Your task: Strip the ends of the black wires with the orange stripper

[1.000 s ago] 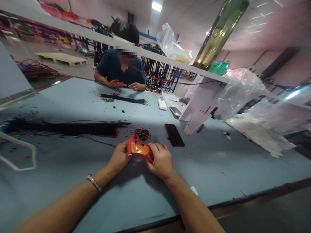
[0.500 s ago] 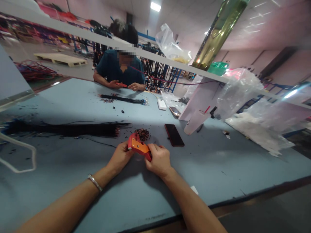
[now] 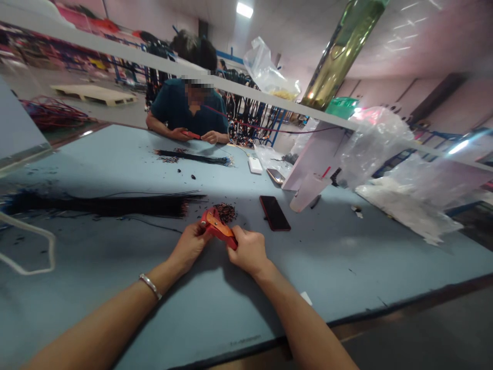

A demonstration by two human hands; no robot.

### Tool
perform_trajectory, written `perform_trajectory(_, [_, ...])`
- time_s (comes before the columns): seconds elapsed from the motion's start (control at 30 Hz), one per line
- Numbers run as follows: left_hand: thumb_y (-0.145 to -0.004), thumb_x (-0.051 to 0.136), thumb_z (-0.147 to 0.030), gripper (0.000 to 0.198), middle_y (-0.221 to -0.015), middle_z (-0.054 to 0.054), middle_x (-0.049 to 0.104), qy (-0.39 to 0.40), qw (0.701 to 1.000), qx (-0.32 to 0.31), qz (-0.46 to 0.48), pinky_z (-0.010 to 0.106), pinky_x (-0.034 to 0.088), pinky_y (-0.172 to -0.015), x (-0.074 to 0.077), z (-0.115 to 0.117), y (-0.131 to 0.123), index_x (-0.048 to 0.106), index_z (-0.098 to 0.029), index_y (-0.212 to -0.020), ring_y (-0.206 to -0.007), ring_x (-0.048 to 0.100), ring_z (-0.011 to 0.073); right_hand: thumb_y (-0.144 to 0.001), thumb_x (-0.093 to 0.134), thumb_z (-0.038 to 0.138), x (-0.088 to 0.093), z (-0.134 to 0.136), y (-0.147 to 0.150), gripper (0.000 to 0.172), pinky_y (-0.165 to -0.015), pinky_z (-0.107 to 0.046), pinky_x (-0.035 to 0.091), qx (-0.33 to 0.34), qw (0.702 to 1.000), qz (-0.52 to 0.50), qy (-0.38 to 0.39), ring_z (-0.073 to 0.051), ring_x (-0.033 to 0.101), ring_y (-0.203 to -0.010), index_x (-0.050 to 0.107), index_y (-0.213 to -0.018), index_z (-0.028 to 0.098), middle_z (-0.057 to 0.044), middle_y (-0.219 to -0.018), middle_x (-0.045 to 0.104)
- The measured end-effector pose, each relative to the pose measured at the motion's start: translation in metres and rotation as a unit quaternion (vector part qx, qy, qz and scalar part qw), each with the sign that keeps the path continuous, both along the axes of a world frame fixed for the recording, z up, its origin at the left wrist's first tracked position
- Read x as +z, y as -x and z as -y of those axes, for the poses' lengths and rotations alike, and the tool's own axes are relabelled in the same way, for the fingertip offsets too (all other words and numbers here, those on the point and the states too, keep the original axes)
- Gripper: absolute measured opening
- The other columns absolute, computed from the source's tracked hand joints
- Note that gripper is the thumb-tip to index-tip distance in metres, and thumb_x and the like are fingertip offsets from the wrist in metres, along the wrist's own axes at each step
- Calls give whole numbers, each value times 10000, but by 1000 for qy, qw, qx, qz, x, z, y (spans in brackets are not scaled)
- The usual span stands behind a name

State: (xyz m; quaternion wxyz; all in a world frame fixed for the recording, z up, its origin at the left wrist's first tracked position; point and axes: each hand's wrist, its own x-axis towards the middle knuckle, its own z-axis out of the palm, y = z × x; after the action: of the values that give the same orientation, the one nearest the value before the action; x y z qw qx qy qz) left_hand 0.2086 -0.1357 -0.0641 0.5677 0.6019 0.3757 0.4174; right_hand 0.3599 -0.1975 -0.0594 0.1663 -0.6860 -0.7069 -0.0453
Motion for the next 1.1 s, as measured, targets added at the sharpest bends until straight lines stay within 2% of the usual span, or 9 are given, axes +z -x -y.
perform_trajectory(0.37, [-702,661,-398,286,-741,43,700,-44,999,6,5,234,451,-577,0,-2,1,680,-142,-828,-634,561,152,-755,562,275,-3,-4,-1,152,-572,-267,368,-5,999,-38,3,-210,631,-616,604,-859,172,-91,-718,688])
perform_trajectory(0.5, [-761,600,-385,253,-695,11,659,-108,990,64,-64,225,434,-596,3,1,4,676,-148,-805,-642,552,142,-741,571,316,4,-4,-5,142,-589,-266,383,-28,978,-205,-34,-184,581,-593,598,-807,193,-31,-649,636])
perform_trajectory(0.57, [-776,582,-369,226,-648,-8,632,-132,981,106,-96,227,437,-601,2,1,5,670,-161,-794,-631,554,141,-739,570,329,5,-4,-10,144,-592,-267,409,-5,922,-386,-32,-166,553,-583,577,-790,195,-2,-622,593])
perform_trajectory(0.67, [-778,586,-365,204,-740,12,677,-171,970,131,-110,264,478,-725,-1,-4,7,677,-184,-807,-746,611,167,-712,605,305,2,-2,-18,178,-613,-295,470,52,759,-649,8,-170,577,-626,570,-833,179,-9,-686,600])
perform_trajectory(0.73, [-780,592,-364,193,-899,41,697,-212,962,131,-115,299,468,-848,-2,-8,8,685,-196,-791,-884,624,186,-696,624,276,-2,-1,-22,207,-639,-324,502,68,656,-751,34,-183,608,-663,582,-868,168,-23,-729,620])
perform_trajectory(0.83, [-797,577,-358,188,-1014,54,675,-261,944,145,-137,327,434,-923,-2,-11,11,684,-203,-788,-980,603,195,-692,631,265,-6,1,-26,219,-644,-331,522,80,560,-822,67,-191,638,-667,592,-879,158,-30,-734,642])
perform_trajectory(0.93, [-834,519,-364,208,-810,23,675,-259,932,169,-188,324,436,-861,1,-8,14,647,-202,-807,-830,612,183,-693,645,274,-5,4,-27,250,-628,-317,525,96,529,-839,84,-201,663,-669,595,-904,150,-38,-752,664])
perform_trajectory(1.03, [-861,445,-337,215,-608,-21,612,-262,912,156,-275,338,414,-831,3,-4,15,601,-202,-799,-639,575,167,-688,658,257,-3,7,-26,270,-625,-320,534,106,541,-830,80,-212,672,-675,597,-923,139,-45,-757,670])
perform_trajectory(1.1, [-864,421,-304,209,-584,-26,608,-284,889,112,-342,367,383,-864,3,-2,12,590,-203,-794,-605,565,167,-692,655,241,-3,8,-24,260,-633,-326,543,108,552,-823,78,-209,670,-676,598,-921,135,-49,-754,670])
